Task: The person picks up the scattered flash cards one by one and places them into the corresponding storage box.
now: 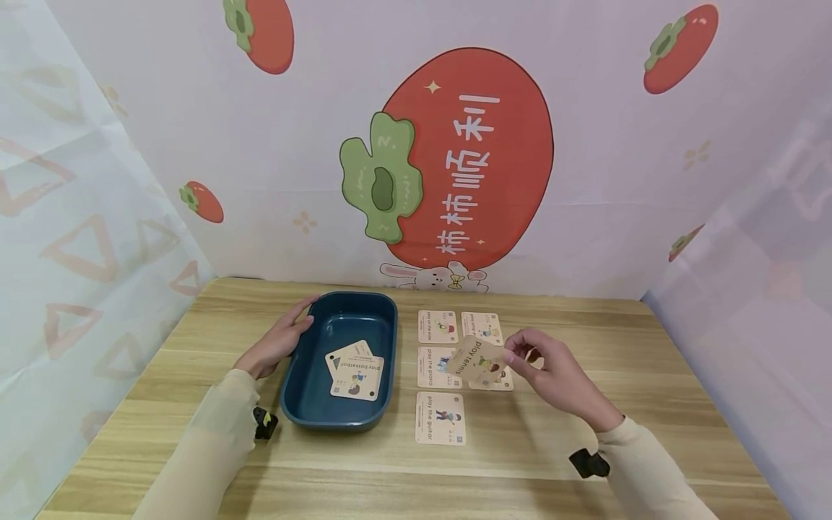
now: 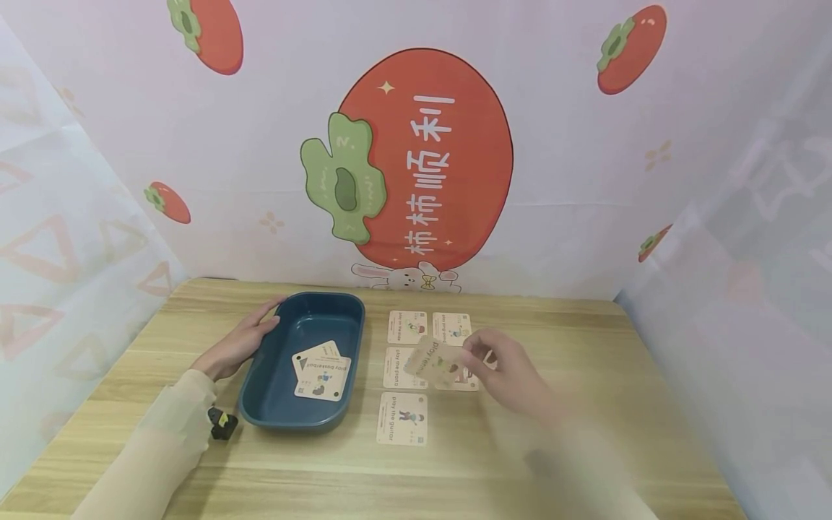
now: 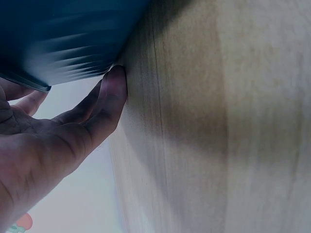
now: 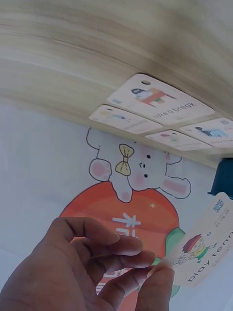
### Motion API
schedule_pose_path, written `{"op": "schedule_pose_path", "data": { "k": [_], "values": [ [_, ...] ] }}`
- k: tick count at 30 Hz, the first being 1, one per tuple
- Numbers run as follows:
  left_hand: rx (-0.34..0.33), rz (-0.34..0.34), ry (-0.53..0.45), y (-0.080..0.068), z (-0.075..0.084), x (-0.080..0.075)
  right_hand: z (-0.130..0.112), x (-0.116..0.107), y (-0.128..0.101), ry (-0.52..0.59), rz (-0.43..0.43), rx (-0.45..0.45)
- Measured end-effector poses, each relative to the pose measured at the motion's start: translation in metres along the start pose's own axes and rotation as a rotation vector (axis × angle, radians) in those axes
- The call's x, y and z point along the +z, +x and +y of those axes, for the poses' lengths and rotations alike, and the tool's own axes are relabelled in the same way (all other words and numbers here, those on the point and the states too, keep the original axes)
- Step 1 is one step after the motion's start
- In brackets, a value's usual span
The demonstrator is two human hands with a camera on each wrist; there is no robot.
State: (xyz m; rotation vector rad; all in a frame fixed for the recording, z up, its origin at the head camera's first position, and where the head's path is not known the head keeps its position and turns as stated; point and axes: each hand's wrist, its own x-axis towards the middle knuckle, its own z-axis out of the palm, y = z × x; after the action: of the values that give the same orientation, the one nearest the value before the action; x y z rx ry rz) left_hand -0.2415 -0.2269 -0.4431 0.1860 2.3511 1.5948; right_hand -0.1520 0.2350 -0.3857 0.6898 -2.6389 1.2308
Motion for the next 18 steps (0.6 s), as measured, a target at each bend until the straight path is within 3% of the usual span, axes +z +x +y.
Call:
{"op": "schedule_pose_path", "data": {
  "k": [18],
  "values": [
    [0.0, 0.007, 0.01, 0.0, 0.001, 0.0, -0.015, 0.023, 0.026, 0.058, 0.04, -0.026]
  ]
}}
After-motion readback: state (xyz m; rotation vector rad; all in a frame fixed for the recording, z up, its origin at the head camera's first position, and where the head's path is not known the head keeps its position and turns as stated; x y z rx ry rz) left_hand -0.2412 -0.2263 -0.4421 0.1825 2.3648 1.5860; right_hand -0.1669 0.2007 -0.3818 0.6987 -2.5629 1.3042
